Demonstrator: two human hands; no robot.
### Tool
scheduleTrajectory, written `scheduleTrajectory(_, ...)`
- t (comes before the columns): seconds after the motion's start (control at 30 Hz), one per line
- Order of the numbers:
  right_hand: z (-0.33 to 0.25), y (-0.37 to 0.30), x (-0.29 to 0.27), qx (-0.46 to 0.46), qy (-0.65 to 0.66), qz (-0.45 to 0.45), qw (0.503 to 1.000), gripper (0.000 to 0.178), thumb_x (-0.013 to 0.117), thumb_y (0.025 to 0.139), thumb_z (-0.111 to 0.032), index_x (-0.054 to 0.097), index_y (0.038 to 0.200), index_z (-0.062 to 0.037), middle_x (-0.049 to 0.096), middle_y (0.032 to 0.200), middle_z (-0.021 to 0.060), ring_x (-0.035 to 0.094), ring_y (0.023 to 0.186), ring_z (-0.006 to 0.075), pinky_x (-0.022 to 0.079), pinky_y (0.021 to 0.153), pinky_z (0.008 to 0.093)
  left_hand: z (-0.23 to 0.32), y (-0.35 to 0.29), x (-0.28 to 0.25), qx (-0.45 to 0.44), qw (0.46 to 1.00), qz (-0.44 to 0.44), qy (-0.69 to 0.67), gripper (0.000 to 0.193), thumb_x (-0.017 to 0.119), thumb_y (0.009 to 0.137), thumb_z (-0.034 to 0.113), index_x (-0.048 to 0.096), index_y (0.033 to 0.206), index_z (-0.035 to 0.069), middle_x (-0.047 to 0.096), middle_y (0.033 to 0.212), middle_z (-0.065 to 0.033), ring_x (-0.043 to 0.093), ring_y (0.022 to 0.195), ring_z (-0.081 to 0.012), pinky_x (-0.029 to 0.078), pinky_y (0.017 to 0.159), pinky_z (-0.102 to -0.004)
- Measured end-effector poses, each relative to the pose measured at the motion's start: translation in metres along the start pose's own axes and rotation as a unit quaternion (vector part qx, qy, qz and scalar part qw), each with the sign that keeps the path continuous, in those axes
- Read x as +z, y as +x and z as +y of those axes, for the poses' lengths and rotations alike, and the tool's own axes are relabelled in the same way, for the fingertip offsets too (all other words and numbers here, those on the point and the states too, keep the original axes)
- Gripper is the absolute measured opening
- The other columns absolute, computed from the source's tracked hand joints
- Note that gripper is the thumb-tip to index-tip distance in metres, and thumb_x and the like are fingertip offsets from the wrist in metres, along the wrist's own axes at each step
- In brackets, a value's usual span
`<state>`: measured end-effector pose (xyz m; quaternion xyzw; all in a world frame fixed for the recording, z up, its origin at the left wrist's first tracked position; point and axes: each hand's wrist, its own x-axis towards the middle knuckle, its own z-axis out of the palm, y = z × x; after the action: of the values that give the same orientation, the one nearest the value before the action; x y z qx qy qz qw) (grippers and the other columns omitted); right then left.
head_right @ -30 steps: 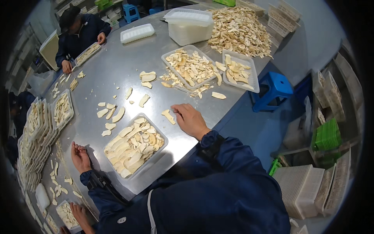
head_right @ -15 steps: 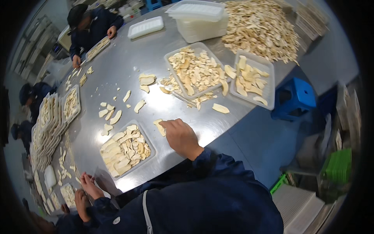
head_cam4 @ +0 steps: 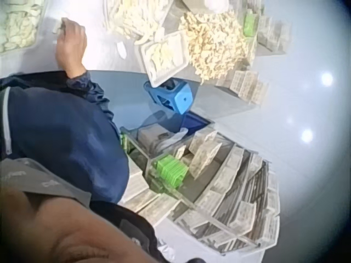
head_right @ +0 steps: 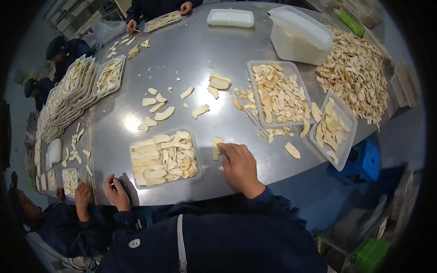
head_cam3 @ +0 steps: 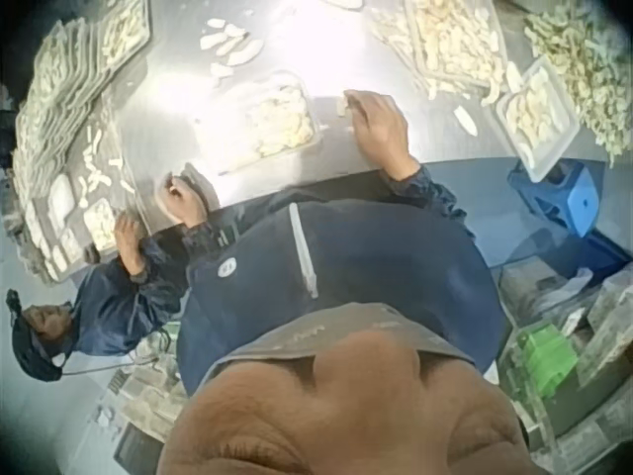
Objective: The person sorts mushroom slices by hand, picking them from the table and placing them into a plastic container. After filling the container, the person moves it aside and begins filling a new plastic container with more mushroom slices.
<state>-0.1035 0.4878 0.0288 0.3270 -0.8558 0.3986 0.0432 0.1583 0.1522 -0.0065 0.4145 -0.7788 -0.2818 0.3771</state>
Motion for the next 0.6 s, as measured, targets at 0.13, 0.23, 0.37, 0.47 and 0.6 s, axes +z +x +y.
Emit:
scheduleTrajectory(0.13, -0.007, 0.021, -0.028, 0.057, 0.032, -0.124, 0.990, 0.028, 0.062, 0.092, -0.011, 0.066, 0.119, -0.0085, 0.068, 0.106, 0.0112, 0.065, 0.094, 0.0322, 0.053, 0.082, 0.0424, -0.008, -0.002, -0.002, -0.001, 0.999, -0.040, -0.007, 0.019, 0.056, 0.102, 0.008, 0.060, 0.120, 0.001, 0.061, 0.105, -0.0053, 0.057, 0.087, -0.0114, 0.048, 0.075, -0.0256)
scheduleTrajectory(0.23, -0.011, 0.054, -0.036, 0.011, -0.083, -0.149, 0.985, 0.028, 0.063, 0.092, -0.014, 0.066, 0.119, -0.0079, 0.068, 0.103, 0.0127, 0.065, 0.097, 0.0322, 0.053, 0.082, 0.0426, -0.005, -0.002, -0.007, -0.025, 0.996, -0.082, -0.034, 0.020, 0.055, 0.103, 0.007, 0.059, 0.122, 0.002, 0.061, 0.101, -0.0036, 0.056, 0.084, -0.0082, 0.047, 0.074, -0.0232)
scheduleTrajectory(0.37, -0.027, 0.070, -0.024, 0.035, -0.190, -0.173, 0.966, 0.031, 0.070, 0.089, -0.027, 0.066, 0.112, -0.0065, 0.070, 0.097, 0.0110, 0.068, 0.087, 0.0332, 0.054, 0.072, 0.0439, 0.008, 0.002, -0.014, -0.034, 0.990, -0.116, -0.079, 0.019, 0.054, 0.099, 0.001, 0.061, 0.116, -0.002, 0.061, 0.104, -0.0099, 0.061, 0.094, -0.0181, 0.050, 0.086, -0.0301)
scheduleTrajectory(0.47, -0.043, 0.060, -0.015, 0.080, -0.213, -0.181, 0.957, 0.036, 0.074, 0.086, -0.033, 0.065, 0.108, -0.0061, 0.069, 0.092, 0.0101, 0.068, 0.078, 0.0343, 0.053, 0.066, 0.0444, 0.002, 0.008, -0.029, 0.029, 0.984, -0.162, -0.062, 0.017, 0.055, 0.097, 0.000, 0.062, 0.113, -0.003, 0.061, 0.104, -0.0115, 0.061, 0.095, -0.0214, 0.049, 0.087, -0.0321)
scheduleTrajectory(0.6, -0.050, 0.049, 0.000, 0.121, -0.256, -0.155, 0.947, 0.035, 0.074, 0.087, -0.030, 0.062, 0.111, -0.0077, 0.068, 0.090, 0.0096, 0.068, 0.080, 0.0339, 0.053, 0.067, 0.0441, -0.025, 0.015, -0.050, 0.035, 0.989, -0.141, -0.042, 0.016, 0.055, 0.096, -0.001, 0.062, 0.110, -0.003, 0.061, 0.104, -0.0130, 0.061, 0.096, -0.0246, 0.049, 0.088, -0.0336)
